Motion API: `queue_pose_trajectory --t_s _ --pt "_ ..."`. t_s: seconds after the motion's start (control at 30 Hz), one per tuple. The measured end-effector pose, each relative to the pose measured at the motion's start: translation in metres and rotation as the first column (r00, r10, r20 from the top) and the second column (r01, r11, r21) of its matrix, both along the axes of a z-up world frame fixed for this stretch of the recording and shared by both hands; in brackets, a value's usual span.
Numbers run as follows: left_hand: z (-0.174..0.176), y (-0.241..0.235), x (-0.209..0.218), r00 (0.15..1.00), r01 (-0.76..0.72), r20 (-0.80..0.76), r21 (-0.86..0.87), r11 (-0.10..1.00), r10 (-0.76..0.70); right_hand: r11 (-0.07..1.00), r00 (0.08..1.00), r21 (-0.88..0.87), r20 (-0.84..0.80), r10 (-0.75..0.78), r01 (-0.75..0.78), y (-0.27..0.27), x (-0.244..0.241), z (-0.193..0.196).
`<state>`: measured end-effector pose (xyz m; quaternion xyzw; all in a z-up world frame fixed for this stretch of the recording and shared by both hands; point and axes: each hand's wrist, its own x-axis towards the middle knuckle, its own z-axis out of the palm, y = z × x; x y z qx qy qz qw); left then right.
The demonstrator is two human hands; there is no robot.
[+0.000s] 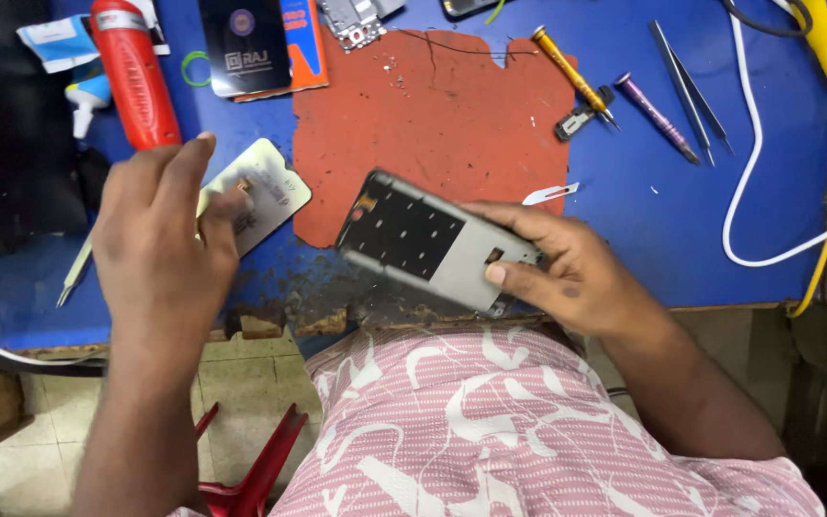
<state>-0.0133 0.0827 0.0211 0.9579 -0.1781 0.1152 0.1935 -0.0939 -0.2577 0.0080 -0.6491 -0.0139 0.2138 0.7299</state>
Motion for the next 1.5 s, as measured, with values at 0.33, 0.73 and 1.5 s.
queue_pose_trajectory --t_s 0.33,0.73,1.5 --pt "0.018 -0.033 -0.038 0.717 0.465 -0.222 -0.554 0.691 -0.661 0.998 0.999 -0.027 -0.007 0.053 -0.053 -0.005 0.0 -0.001" --pt "-0.001 -0.054 -0.045 0.848 0.357 -0.188 -0.486 0.797 -0.495 0.96 0.929 -0.236 0.366 -0.056 0.151 -0.006 0.012 -0.003" --pt "-0.022 -0.068 -0.024 0.964 0.122 -0.141 -0.524 0.843 -0.227 0.532 0.876 -0.793 0.449 0.179 0.298 -0.025 0.026 0.034"
